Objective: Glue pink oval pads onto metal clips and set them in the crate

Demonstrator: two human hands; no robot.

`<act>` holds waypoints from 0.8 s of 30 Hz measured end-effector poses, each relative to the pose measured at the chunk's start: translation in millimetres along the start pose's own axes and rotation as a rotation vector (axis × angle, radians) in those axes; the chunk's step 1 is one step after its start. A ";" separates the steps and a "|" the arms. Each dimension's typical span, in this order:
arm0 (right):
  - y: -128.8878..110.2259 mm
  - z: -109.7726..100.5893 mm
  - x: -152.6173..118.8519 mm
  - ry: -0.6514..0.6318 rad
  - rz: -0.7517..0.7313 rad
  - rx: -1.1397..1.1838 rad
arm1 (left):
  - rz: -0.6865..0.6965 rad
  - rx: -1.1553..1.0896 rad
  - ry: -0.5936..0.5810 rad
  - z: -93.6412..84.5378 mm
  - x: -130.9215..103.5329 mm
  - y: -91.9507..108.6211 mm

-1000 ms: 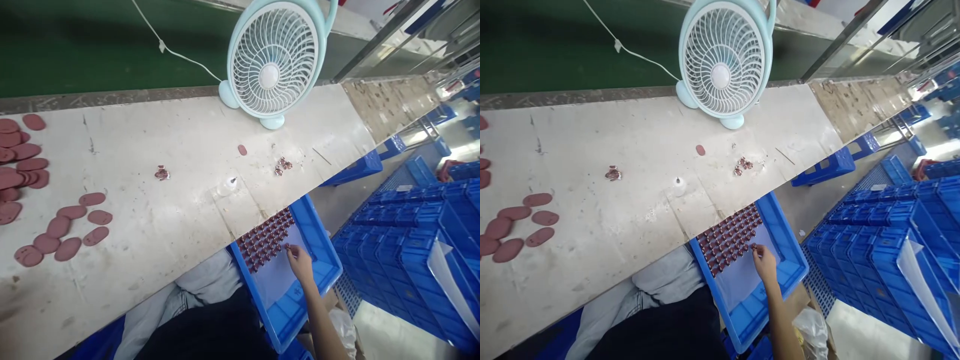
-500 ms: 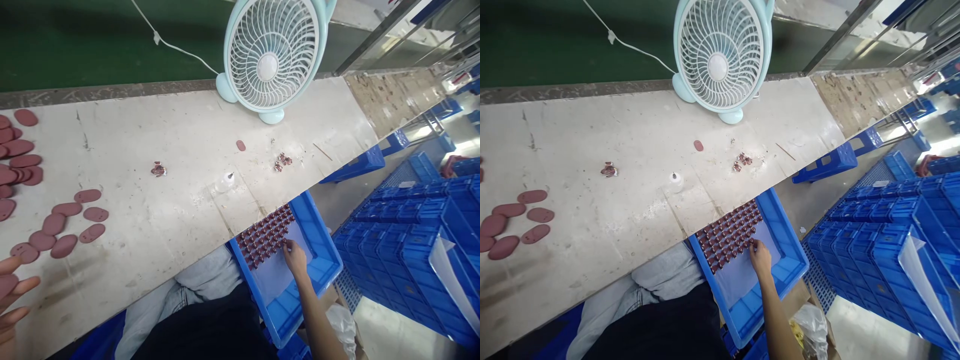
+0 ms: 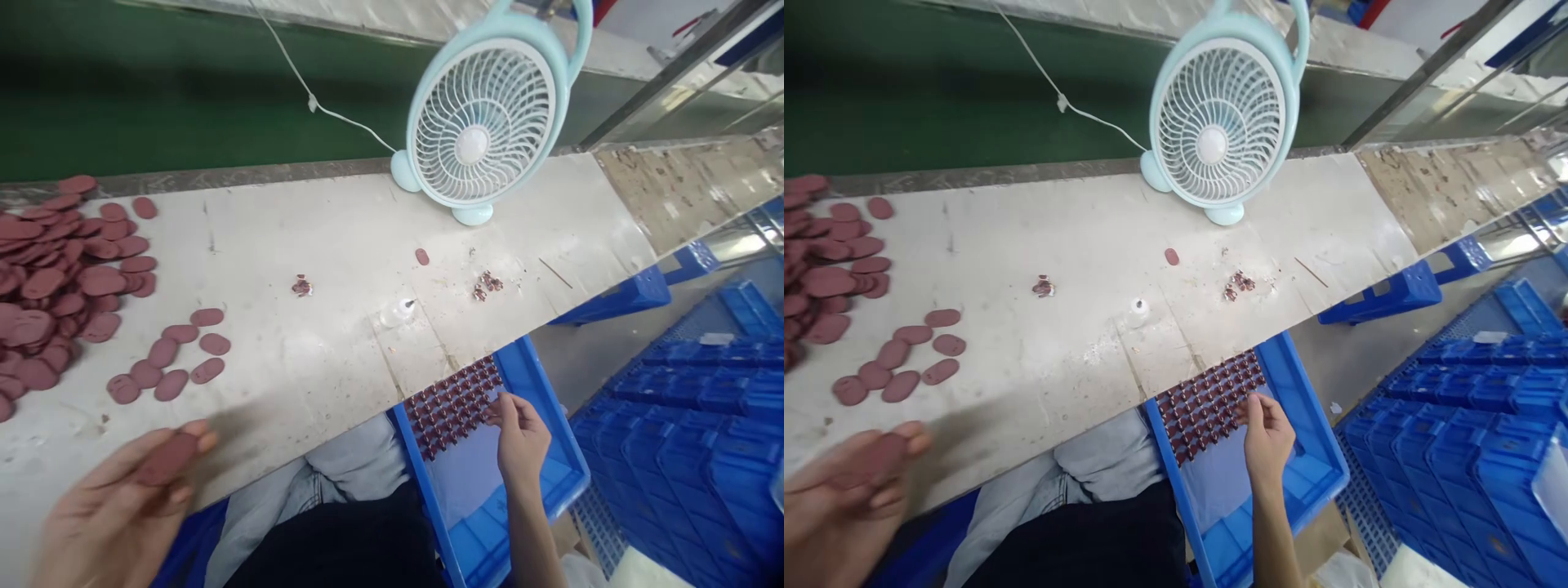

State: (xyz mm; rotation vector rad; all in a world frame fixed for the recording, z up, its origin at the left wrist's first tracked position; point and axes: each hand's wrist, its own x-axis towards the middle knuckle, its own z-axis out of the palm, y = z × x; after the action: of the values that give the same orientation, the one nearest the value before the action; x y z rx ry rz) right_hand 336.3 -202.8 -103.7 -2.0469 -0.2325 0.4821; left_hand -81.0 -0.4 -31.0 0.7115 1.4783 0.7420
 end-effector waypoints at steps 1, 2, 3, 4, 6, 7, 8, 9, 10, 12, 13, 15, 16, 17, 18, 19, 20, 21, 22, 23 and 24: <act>-20.9 13.1 -12.0 -0.073 0.004 0.105 | -0.046 -0.126 -0.055 12.6 -5.3 -1.1; -41.2 27.3 -24.4 -0.171 0.021 0.193 | -0.076 -0.218 -0.113 25.4 -10.4 -2.5; -60.4 42.1 -35.9 -0.282 0.050 0.269 | -0.097 -0.285 -0.177 37.5 -15.1 -4.0; -78.0 57.5 -45.7 -0.409 0.104 0.359 | -0.122 -0.339 -0.244 48.4 -19.1 -5.6; -107.1 88.9 -56.2 -0.729 0.363 0.702 | -0.158 -0.435 -0.370 65.3 -24.9 -8.9; -118.5 104.4 -56.3 -0.872 0.525 0.916 | -0.168 -0.477 -0.423 71.3 -27.0 -10.3; -127.9 119.3 -53.4 -0.981 0.676 1.125 | -0.174 -0.517 -0.465 76.1 -28.8 -11.5; -135.6 133.0 -48.2 -1.047 0.787 1.292 | -0.179 -0.552 -0.498 79.9 -30.5 -12.4; -141.8 145.0 -41.8 -1.074 0.840 1.395 | -0.180 -0.584 -0.526 82.8 -32.1 -13.0; -151.0 161.8 -30.0 -1.103 0.858 1.475 | -0.184 -0.634 -0.570 86.8 -34.9 -13.4; -154.3 166.1 -26.7 -1.115 0.852 1.475 | -0.184 -0.651 -0.590 87.9 -36.1 -13.3; -159.0 166.1 -28.1 -1.137 0.849 1.452 | -0.174 -0.679 -0.613 88.4 -37.6 -13.1; -160.5 162.5 -32.9 -1.135 0.817 1.412 | -0.168 -0.689 -0.618 88.1 -38.0 -13.1; -161.6 157.2 -39.9 -1.129 0.748 1.344 | -0.164 -0.699 -0.617 87.6 -38.3 -13.2; -162.3 151.0 -48.8 -1.114 0.648 1.248 | -0.162 -0.706 -0.616 87.1 -38.4 -13.4; -162.5 144.5 -58.9 -1.094 0.525 1.133 | -0.163 -0.711 -0.614 86.7 -38.5 -13.5; -162.2 138.4 -69.6 -1.072 0.394 1.009 | -0.166 -0.714 -0.612 86.7 -38.6 -13.7; -161.7 133.2 -80.5 -1.043 0.273 0.895 | -0.170 -0.712 -0.610 86.9 -38.8 -13.9; -160.8 129.2 -91.1 -1.001 0.176 0.801 | -0.173 -0.711 -0.607 87.4 -39.1 -14.0; -159.8 126.6 -101.4 -0.951 0.090 0.719 | -0.176 -0.710 -0.606 88.2 -39.6 -14.1; -158.9 125.5 -111.1 -0.890 0.008 0.647 | -0.180 -0.708 -0.609 89.0 -40.2 -14.2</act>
State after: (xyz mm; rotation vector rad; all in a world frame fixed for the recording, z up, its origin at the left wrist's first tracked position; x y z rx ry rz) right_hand 187.5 -63.9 5.4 -1.1060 -0.5139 1.2729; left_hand 9.5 -38.4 -19.9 0.2139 0.6402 0.7553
